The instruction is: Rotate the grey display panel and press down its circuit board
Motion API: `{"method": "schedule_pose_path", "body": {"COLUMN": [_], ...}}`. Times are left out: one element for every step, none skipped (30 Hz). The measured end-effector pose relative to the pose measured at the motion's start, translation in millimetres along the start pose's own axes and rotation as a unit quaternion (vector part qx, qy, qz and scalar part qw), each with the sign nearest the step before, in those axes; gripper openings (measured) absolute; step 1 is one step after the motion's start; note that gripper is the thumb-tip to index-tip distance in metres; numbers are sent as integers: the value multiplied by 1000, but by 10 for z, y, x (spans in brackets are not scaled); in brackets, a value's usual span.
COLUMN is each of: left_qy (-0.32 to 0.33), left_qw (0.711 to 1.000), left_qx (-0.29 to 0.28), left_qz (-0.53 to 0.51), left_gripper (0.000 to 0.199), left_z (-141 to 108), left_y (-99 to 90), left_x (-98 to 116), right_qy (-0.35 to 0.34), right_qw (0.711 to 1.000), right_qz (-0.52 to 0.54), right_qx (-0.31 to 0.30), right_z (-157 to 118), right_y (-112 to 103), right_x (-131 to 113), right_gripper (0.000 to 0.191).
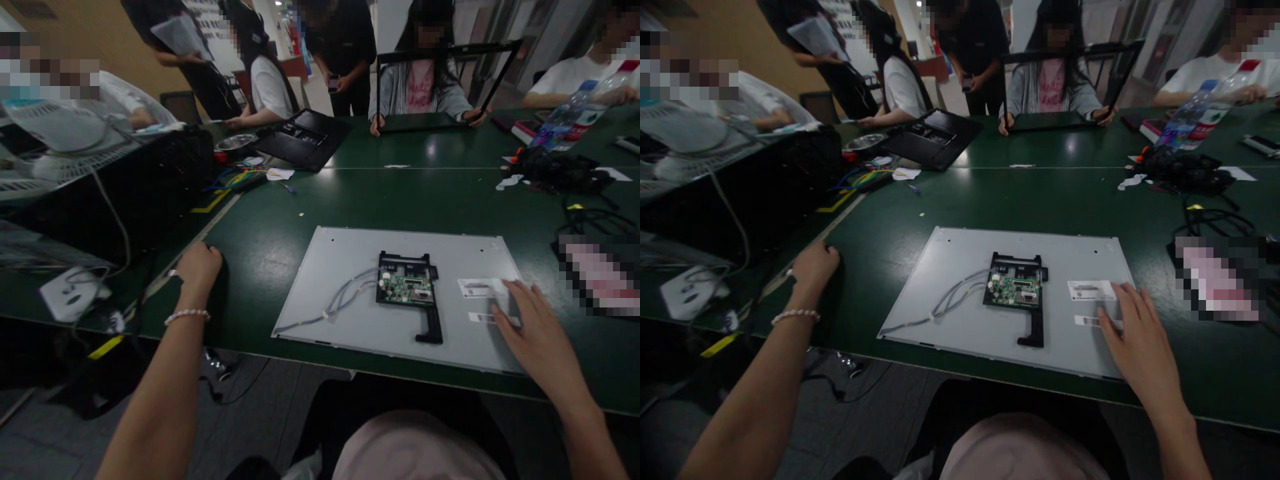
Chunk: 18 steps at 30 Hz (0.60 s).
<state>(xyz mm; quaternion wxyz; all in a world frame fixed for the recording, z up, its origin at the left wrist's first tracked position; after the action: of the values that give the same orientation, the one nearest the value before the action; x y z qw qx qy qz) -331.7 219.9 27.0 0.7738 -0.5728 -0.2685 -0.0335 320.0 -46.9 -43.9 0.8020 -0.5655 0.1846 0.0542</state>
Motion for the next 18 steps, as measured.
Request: {"method": "schedule_pose_path", "body": {"left_qy": [3,7,11,15,18,21,22,22,22,21,21,21,23,25,30,37,46,58], "left_qw": [1000,1000,1000,1000,999,999,999,998,997,996,996,995,994,993,992,991,991,990], "left_qx": [0,2,4,7,10,12,14,16,17,18,20,21,23,24,26,28,29,30], "left_qz": [1,4,9,16,25,36,47,59,70,80,90,99,107,114,120,124,126,126], "left_gripper": [40,42,42,42,39,36,34,32,31,31,31,30,28,27,25,24,24,25], "left_z": [7,13,16,18,18,17,15,11,6,-2,-12,-26,-44,-67,-94,-126,-162,-203], "left_y": [19,34,46,52,53,48,38,25,10,-6,-21,-34,-43,-50,-53,-54,-52,-48], "left_x": [3,9,16,23,30,37,43,49,58,69,85,106,135,172,219,277,347,429], "right_qy": [0,-1,-2,-3,-5,-6,-6,-8,-9,-11,-12,-12,-10,-8,-6,-6,-6,-7], "right_qw": [1000,1000,1000,1000,1000,1000,1000,1000,1000,1000,1000,1000,1000,1000,1000,1000,1000,1000], "right_qz": [0,0,0,0,-1,-2,-4,-5,-6,-7,-8,-10,-11,-13,-14,-15,-16,-16], "right_qx": [0,-1,-1,0,1,2,5,6,5,4,2,0,-1,-2,-3,-4,-5,-6], "right_z": [0,1,3,5,8,10,11,11,10,9,7,5,4,4,5,6,8,9], "right_y": [-3,-3,-3,-2,1,2,3,3,4,4,4,4,4,4,5,7,9,10], "right_x": [-5,-8,-9,-7,-2,5,12,17,19,19,18,19,22,27,33,39,45,49], "right_gripper": [66,65,65,65,65,65,65,65,66,66,66,66,66,66,67,67,67,66]}}
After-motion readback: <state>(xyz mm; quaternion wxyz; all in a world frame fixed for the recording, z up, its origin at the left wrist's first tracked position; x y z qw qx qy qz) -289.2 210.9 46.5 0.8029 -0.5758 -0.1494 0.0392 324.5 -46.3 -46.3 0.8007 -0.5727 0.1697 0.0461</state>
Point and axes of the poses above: each hand's wrist, its own z-axis towards the middle knuckle, its own y-axis out of the palm, x = y × z, the point moved 6 cm from there along z, towards the middle knuckle, and after that the axes turned 1 degree about -z, right-handed, at the moved point
